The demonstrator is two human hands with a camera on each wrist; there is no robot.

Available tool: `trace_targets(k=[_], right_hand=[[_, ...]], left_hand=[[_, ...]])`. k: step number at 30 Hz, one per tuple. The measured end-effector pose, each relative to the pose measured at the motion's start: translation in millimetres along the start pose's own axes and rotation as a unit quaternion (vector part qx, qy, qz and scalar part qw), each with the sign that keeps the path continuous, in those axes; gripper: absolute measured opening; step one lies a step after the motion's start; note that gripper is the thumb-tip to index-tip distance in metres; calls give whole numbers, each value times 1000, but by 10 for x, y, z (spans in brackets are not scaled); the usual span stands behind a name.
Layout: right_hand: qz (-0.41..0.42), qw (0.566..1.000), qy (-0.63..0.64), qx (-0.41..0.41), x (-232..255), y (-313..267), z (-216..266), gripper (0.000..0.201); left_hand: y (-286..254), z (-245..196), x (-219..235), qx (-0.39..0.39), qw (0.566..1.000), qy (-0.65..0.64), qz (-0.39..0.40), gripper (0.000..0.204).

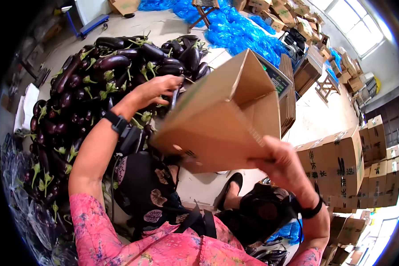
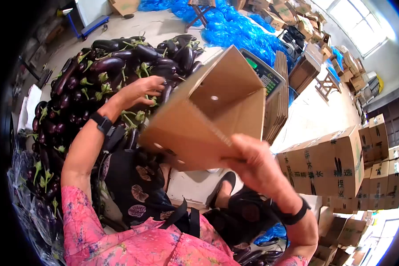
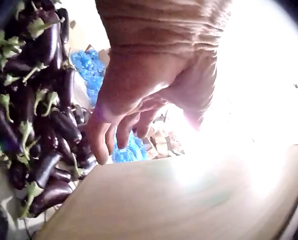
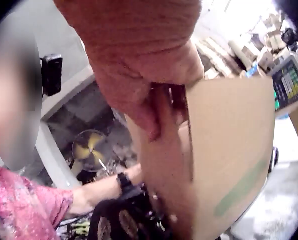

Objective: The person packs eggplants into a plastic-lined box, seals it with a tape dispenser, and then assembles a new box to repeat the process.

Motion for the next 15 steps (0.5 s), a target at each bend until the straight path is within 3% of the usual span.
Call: trace_targets(k=[3,4,5,6,7,8,10,11,12,14,15], right_hand=[[13,985,-153,76,-459,-96,-54,19],[43,975,-206,66,-646,-116,-72,18],[67,968,-230,78,-832,-132,-159,18],[91,962,-247,77,-1039,-148,-295,19],[119,960,-246,65,-1197,-185,-404,18],[153,961,-227,44,-1317,-257,-482,16],[198,963,-181,30,-1361,-333,-481,24],[139,973,-169,70,-1247,-327,-442,29],[77,980,-153,104,-1100,-322,-408,34],[-86,980,-172,49,-700,-234,-459,48],[-171,971,-167,9,-534,-151,-538,52]], left_hand=[[-24,-276,-404,-23,997,-6,77,73],[-7,-364,-543,-97,983,52,148,72],[9,-399,-679,-88,986,70,119,71],[137,-316,-741,-43,981,171,75,79],[282,-150,-808,-62,969,218,103,95],[219,-152,-861,-96,966,230,72,109],[245,22,-994,-66,947,295,107,110],[376,244,-1045,-61,944,308,100,101],[474,439,-1132,-99,969,173,143,83],[522,506,-1179,-82,962,204,165,65],[332,351,-1115,-89,978,148,121,58]])
Point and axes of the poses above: each hand's wrist, its own y-axis towards the middle knuckle, its own x-axis out of the back of the hand, z = x × y, the point moved 8 cm from there along y, towards the middle knuckle, and after that the axes turned 8 degrees about -x, right-handed, at the moved point
